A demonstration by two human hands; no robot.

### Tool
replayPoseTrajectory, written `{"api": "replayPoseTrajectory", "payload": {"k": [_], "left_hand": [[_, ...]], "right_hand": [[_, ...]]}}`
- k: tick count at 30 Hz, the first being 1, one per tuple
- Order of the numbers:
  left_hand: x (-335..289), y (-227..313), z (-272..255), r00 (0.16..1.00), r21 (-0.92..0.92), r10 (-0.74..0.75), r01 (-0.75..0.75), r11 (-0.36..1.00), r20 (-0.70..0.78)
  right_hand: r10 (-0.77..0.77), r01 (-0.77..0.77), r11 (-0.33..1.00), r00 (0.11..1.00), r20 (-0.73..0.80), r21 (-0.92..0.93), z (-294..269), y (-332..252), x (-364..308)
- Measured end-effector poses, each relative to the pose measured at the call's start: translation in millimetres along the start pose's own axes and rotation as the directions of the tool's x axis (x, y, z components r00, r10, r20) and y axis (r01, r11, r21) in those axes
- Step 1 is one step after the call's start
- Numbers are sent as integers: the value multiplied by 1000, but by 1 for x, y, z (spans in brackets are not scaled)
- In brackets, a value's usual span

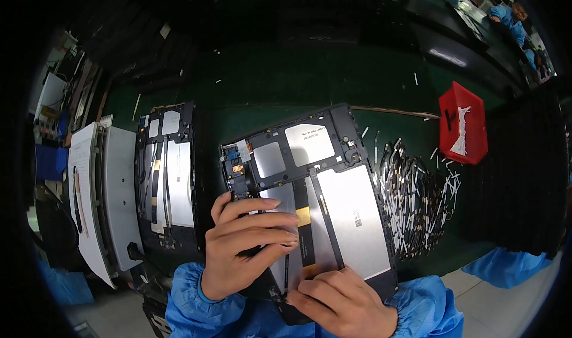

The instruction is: The person assembles internal components into a tablet chassis by routing and seating ribbon cables and securing battery packs with adhesive strips. This is done using tweezers and a manual probe to precisely position the components.

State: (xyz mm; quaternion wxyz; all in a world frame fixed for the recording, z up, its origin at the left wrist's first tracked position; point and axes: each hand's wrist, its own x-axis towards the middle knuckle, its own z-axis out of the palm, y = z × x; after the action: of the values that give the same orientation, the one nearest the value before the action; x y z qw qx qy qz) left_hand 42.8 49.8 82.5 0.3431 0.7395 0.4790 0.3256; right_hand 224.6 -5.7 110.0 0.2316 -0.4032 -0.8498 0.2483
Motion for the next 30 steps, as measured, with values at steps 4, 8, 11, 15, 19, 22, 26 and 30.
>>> {"api": "replayPoseTrajectory", "payload": {"k": [4,8,11,15,19,22,26,30], "left_hand": [[-1,4,0,1000,-5,-21,21,1000,-5],[-1,3,1,1000,3,10,-10,1000,13],[2,7,4,999,-49,-54,54,997,0],[-11,-3,13,963,-338,-172,94,936,-210],[-39,-21,7,975,93,212,-206,974,-70],[-44,-21,7,966,226,257,-246,943,-22],[-17,-20,2,992,165,122,-117,979,-21],[2,-28,6,990,157,131,-123,980,-43]], "right_hand": [[3,-3,1000,1000,14,2,-2,-1,-3],[34,-34,999,999,-27,-11,1,-4,-3],[12,-10,999,999,49,-46,-4,-3,-2],[-82,86,992,996,43,-89,-8,0,0],[-73,64,989,995,-65,-132,-10,-11,-1],[-17,18,999,999,-35,29,-20,-13,-3],[102,-102,995,994,34,16,-25,-8,8],[95,-62,981,980,173,-182,-26,-13,5]]}}
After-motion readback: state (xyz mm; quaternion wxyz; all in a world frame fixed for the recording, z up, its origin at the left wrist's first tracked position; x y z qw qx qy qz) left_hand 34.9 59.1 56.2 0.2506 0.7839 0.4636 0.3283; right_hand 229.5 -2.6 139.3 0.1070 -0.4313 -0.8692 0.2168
